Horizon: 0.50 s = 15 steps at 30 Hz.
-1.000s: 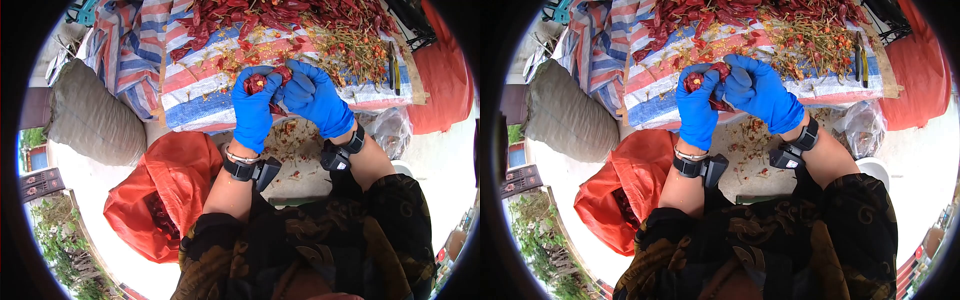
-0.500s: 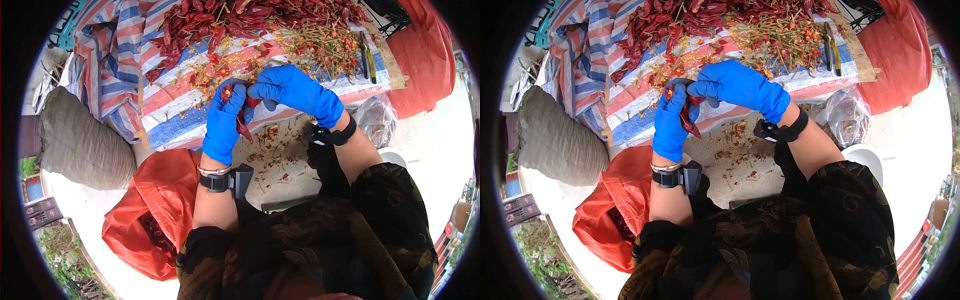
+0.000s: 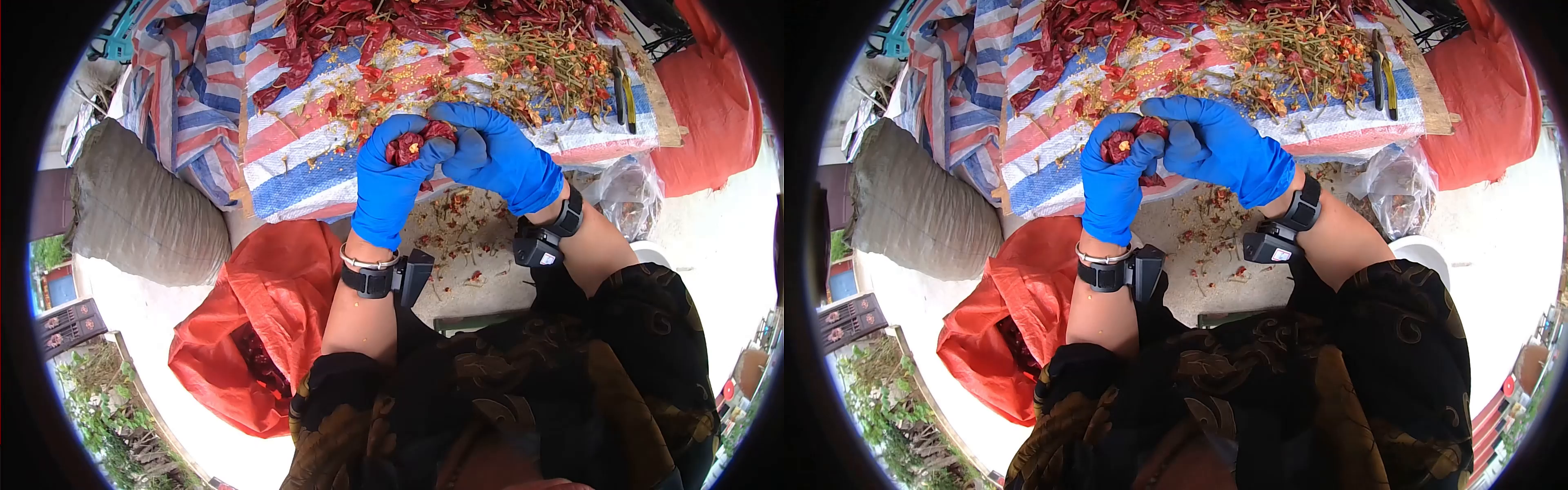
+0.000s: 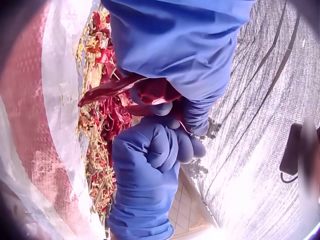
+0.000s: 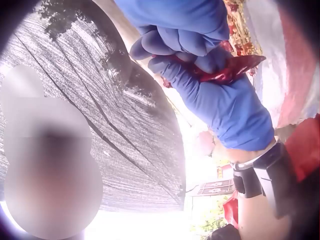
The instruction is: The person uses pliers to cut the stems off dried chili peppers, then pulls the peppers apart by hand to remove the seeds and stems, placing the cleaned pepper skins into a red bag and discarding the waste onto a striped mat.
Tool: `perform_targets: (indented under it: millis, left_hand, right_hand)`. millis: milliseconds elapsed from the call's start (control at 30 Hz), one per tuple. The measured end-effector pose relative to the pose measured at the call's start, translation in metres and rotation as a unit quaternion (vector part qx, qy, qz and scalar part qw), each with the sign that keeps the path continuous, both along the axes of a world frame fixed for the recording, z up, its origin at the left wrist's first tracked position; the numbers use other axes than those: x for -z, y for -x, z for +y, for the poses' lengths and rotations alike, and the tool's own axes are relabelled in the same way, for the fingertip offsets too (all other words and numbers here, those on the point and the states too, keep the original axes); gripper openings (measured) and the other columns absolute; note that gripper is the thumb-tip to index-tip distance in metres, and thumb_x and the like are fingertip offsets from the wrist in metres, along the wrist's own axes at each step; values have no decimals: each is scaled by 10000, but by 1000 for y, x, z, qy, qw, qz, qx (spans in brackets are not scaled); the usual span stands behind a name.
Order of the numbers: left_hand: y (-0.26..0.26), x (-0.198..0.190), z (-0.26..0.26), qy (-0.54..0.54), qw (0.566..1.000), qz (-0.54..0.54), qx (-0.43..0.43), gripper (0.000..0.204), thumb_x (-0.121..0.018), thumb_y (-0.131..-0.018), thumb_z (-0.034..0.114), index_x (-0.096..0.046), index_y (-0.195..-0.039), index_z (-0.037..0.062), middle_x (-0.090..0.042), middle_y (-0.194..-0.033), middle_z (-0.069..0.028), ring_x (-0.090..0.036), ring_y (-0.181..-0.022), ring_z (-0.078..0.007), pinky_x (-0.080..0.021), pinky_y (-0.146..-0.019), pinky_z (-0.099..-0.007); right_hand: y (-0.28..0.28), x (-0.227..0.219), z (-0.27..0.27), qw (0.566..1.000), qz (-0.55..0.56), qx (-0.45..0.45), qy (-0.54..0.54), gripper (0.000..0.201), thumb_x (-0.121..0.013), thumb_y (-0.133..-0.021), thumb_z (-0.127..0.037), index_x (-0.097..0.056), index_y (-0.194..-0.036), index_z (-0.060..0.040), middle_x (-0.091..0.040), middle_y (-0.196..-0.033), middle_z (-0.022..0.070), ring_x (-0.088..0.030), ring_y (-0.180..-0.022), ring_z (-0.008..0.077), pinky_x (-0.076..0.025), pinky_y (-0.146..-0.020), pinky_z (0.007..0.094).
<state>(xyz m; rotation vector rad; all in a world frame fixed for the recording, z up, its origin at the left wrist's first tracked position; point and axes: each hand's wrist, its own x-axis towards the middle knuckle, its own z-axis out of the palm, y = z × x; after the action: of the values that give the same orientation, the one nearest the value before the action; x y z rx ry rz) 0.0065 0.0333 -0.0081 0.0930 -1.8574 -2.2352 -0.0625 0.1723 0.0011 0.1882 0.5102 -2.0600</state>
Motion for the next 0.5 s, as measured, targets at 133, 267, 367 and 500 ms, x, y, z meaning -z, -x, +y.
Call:
perform_targets:
  millis: [133,267,367,500]
  left_hand:
    - [-2,1,0,-19,1000,12,2,316,-729,-710,111,-545,-961,54,-568,-825,-14,-517,-688,-82,-444,-587,-219]
    - [7,8,2,-1,1000,-18,-19,400,-737,-700,108,-518,-1029,47,-572,-817,-30,-545,-668,-109,-472,-583,-232]
    - [16,3,13,149,978,110,-96,426,-738,-682,90,-512,-1041,48,-576,-820,-31,-560,-701,-132,-491,-650,-237]
    - [11,8,6,202,977,15,-60,414,-766,-644,146,-539,-972,33,-602,-893,-75,-587,-801,-164,-483,-734,-272]
  right_hand:
    - [-3,14,-3,995,-20,-20,100,202,-514,-873,-175,-552,-1021,-43,-429,-507,-25,-324,-416,75,-276,-426,217]
    - [0,-3,-3,998,58,26,0,188,-536,-863,-209,-592,-944,-48,-432,-504,-26,-330,-425,75,-282,-426,226]
    - [10,-8,0,884,407,74,-217,230,-555,-852,-269,-627,-830,-51,-462,-512,-17,-376,-443,76,-303,-434,227]
    - [9,-23,4,826,451,40,-335,314,-587,-828,-339,-618,-724,-45,-510,-550,0,-448,-502,78,-359,-487,225]
